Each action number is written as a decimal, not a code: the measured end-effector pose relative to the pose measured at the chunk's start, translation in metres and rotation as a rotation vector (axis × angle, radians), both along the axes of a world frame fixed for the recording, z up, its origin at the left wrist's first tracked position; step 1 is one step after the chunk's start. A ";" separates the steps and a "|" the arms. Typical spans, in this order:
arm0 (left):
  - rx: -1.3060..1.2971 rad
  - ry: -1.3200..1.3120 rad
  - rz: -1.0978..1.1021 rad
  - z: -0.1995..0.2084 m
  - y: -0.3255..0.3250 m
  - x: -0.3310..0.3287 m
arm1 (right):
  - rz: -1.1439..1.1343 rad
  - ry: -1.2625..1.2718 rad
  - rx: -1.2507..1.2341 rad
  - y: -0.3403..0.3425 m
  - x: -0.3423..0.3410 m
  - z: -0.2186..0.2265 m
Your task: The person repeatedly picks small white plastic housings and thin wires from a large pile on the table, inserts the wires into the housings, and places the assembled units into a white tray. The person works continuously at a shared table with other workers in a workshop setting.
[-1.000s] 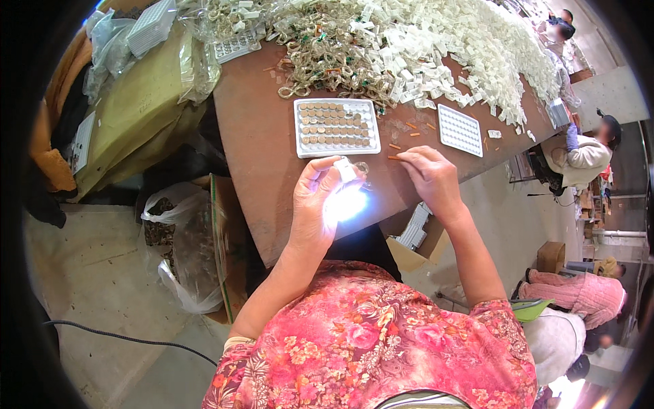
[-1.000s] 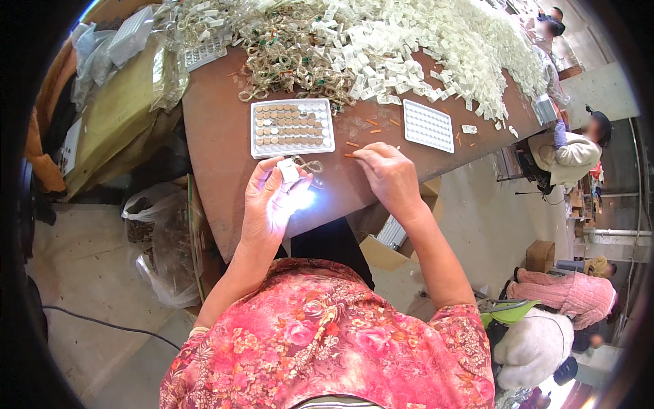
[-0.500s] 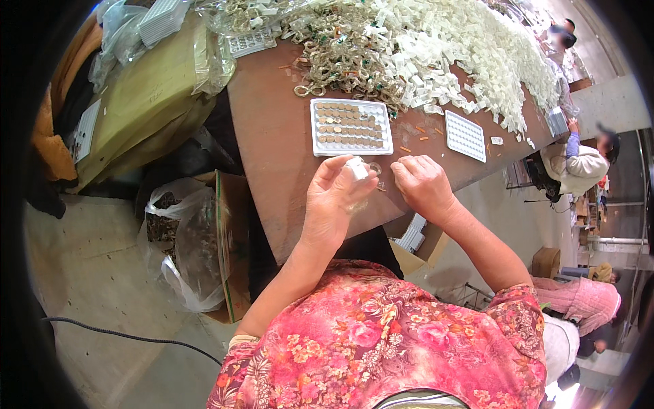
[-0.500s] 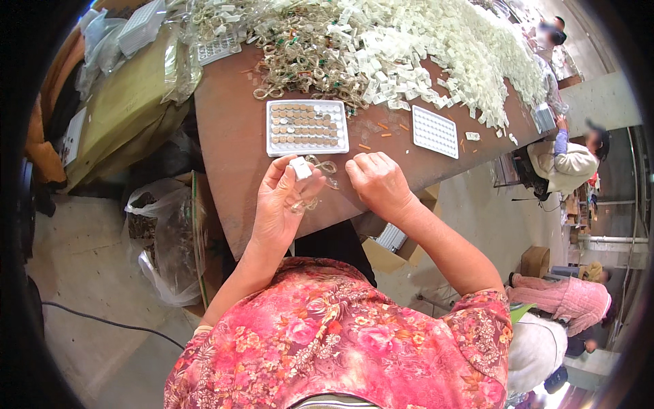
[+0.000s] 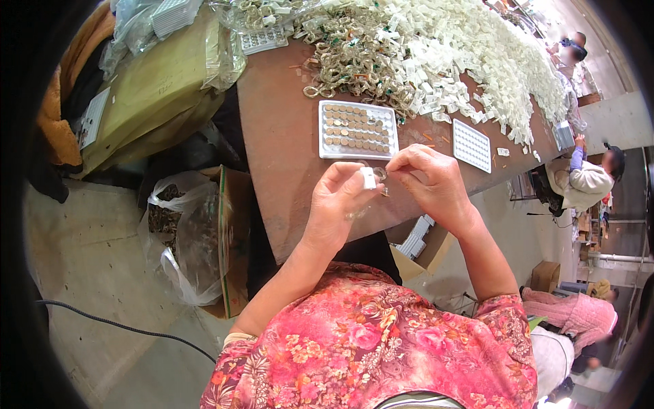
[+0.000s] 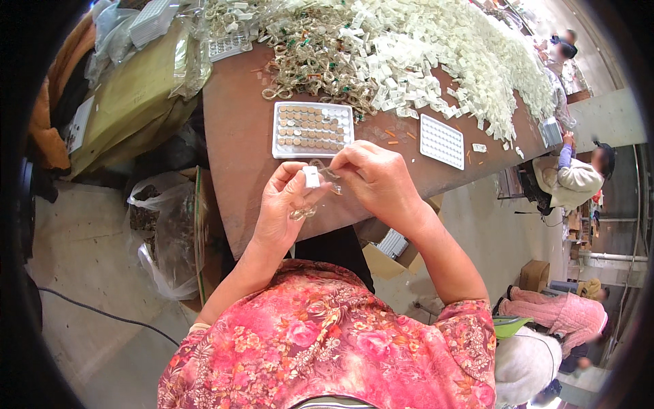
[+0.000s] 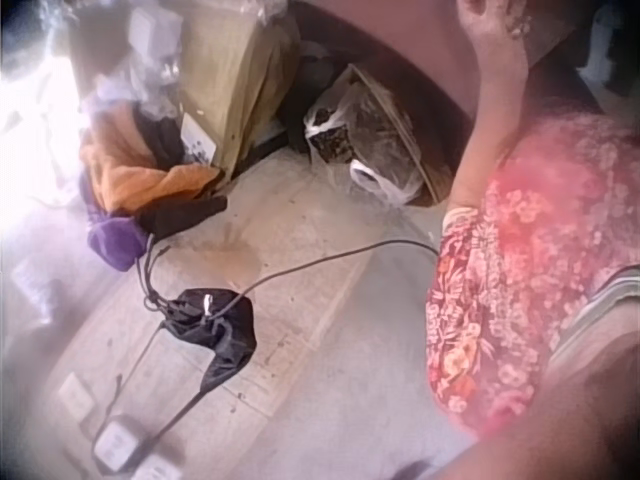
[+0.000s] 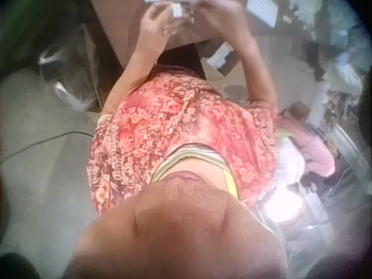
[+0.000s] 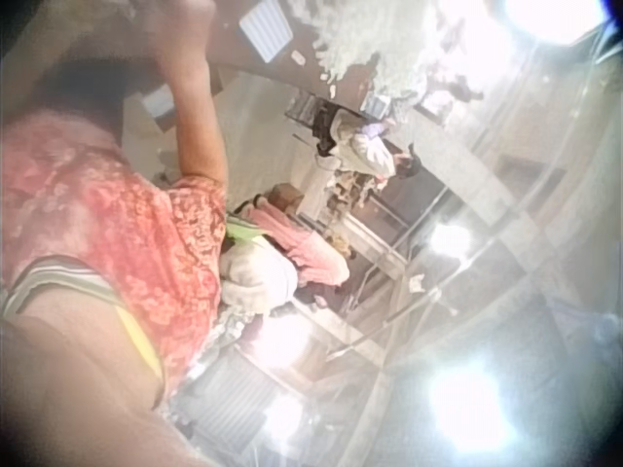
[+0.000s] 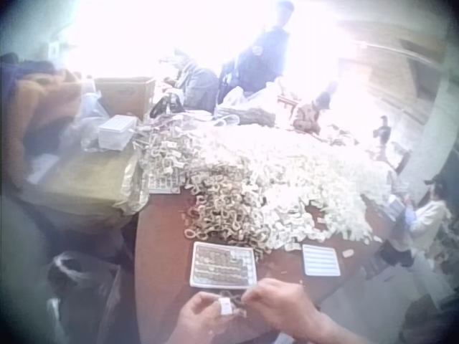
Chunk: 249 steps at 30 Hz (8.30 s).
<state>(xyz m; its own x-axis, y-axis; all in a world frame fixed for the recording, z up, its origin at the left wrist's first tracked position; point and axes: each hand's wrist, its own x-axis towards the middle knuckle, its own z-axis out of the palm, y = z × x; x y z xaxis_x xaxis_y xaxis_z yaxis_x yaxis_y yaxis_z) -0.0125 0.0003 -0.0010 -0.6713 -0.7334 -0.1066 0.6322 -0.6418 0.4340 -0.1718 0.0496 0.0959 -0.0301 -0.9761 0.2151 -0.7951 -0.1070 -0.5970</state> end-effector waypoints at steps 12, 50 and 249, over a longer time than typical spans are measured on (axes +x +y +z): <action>0.041 -0.020 -0.013 0.004 0.001 -0.002 | 0.213 0.148 -0.069 -0.012 0.015 0.009; 0.026 -0.059 -0.024 -0.003 0.003 0.000 | 0.124 0.185 -0.084 -0.004 0.023 -0.013; -0.505 -0.576 0.007 0.032 0.008 0.039 | -0.128 -0.605 0.337 0.037 0.035 -0.006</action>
